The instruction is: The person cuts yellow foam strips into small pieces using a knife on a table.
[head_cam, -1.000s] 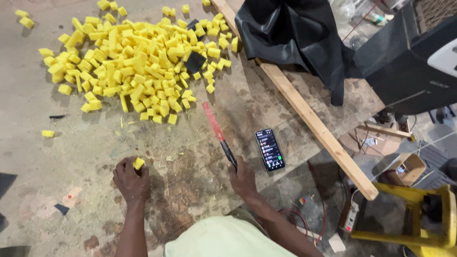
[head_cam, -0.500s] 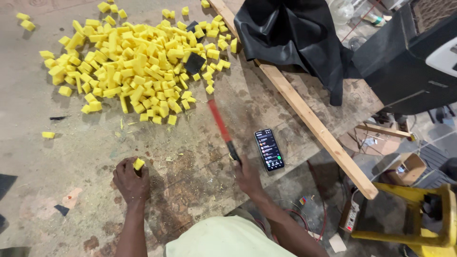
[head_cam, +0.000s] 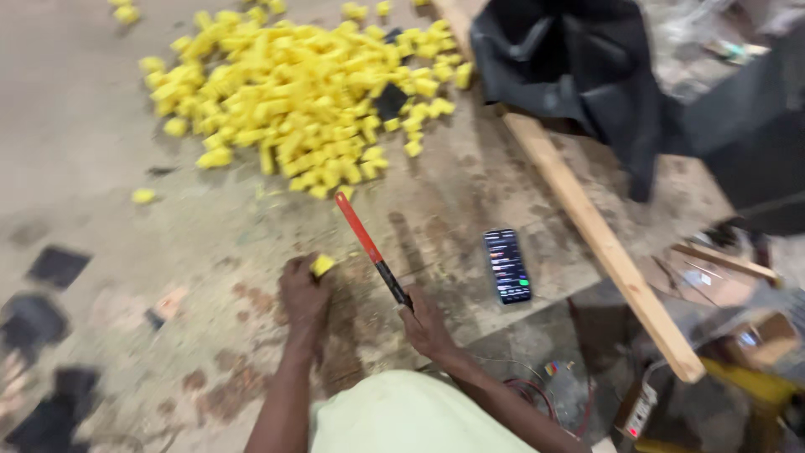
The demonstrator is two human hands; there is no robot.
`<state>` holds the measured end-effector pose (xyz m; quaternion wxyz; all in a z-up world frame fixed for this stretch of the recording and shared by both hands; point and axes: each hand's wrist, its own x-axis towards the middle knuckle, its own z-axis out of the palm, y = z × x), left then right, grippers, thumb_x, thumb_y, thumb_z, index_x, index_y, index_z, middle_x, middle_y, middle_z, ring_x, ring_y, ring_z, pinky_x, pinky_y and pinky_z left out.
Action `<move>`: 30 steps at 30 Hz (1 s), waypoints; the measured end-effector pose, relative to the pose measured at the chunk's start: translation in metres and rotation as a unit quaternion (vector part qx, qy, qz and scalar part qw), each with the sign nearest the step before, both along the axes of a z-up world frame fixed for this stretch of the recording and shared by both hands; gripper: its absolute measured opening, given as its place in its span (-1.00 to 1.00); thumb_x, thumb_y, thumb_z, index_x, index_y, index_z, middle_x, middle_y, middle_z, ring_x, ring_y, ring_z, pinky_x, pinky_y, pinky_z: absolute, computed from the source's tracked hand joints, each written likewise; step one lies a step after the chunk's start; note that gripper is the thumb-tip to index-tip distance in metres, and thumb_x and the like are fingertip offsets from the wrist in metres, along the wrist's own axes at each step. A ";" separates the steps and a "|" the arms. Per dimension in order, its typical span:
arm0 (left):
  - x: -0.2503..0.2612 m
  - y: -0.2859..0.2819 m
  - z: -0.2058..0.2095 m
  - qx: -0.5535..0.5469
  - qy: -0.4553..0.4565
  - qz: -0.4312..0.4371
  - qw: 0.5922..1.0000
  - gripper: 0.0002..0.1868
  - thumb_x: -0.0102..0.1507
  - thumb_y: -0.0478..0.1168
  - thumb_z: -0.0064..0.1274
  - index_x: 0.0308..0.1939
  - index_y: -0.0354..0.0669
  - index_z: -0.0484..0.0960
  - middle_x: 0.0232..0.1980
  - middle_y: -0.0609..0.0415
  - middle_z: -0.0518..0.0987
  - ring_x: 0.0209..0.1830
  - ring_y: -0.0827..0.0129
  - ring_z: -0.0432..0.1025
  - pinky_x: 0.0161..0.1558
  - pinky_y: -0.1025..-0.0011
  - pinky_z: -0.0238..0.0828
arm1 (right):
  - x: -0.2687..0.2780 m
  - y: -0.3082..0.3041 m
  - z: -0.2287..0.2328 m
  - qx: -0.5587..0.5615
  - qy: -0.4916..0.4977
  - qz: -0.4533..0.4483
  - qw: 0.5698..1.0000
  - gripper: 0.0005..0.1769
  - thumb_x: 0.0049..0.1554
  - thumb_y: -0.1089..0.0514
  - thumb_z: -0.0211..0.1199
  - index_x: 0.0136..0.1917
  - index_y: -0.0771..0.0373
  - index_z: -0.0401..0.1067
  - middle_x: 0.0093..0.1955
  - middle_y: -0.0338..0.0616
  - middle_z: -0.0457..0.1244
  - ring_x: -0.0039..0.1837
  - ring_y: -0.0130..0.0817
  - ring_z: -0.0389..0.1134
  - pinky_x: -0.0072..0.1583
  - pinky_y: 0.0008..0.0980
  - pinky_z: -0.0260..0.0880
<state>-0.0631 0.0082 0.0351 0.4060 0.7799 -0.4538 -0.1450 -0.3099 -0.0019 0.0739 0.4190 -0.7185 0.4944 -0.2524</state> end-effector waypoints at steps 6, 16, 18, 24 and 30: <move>0.010 0.008 0.000 -0.021 0.094 0.017 0.995 -0.58 0.19 -0.23 0.17 0.13 -0.21 0.59 0.04 -0.14 0.52 -0.15 0.10 0.51 -0.11 0.20 0.49 | 0.043 -0.001 0.006 -0.024 0.081 0.103 0.991 -0.66 0.18 0.15 0.15 0.20 0.29 0.29 -0.22 0.13 0.27 -0.18 0.11 0.33 -0.14 0.05 0.29; 0.004 0.006 -0.010 -0.045 0.056 0.044 0.996 -0.82 0.24 -0.26 0.19 -0.10 -0.19 0.74 -0.13 -0.09 0.61 -0.16 0.07 0.53 -0.08 0.21 0.48 | 0.090 -0.019 -0.018 -0.131 0.231 0.169 0.949 -0.64 0.23 0.08 0.18 0.26 0.16 0.26 -0.17 0.08 0.36 -0.14 0.14 0.40 -0.11 0.16 0.35; 0.003 0.006 -0.010 -0.052 0.041 0.041 0.997 -0.83 0.23 -0.25 0.21 -0.12 -0.19 0.75 -0.14 -0.10 0.62 -0.15 0.06 0.52 -0.07 0.20 0.47 | 0.086 -0.019 -0.011 -0.092 0.275 0.187 0.939 -0.53 0.22 0.09 0.14 0.36 0.20 0.17 -0.19 0.07 0.36 -0.16 0.12 0.40 -0.12 0.13 0.37; 0.001 0.003 -0.005 -0.056 -0.028 0.042 0.997 -0.83 0.20 -0.24 0.23 -0.17 -0.21 0.75 -0.14 -0.12 0.61 -0.12 0.00 0.49 -0.03 0.13 0.44 | 0.043 0.008 0.038 0.087 0.401 0.262 0.873 -0.27 0.24 -0.01 0.08 0.57 0.22 -0.05 -0.29 0.02 0.32 -0.25 -0.03 0.37 -0.19 -0.02 0.34; 0.001 0.003 -0.009 -0.022 -0.023 0.018 0.999 -0.85 0.26 -0.26 0.18 -0.15 -0.28 0.68 -0.12 -0.14 0.55 -0.08 -0.04 0.44 0.01 0.07 0.38 | 0.069 -0.008 0.043 0.102 0.409 0.262 0.868 -0.30 0.25 -0.01 0.05 0.55 0.24 -0.04 -0.36 -0.08 0.28 -0.37 -0.22 0.29 -0.37 -0.20 0.26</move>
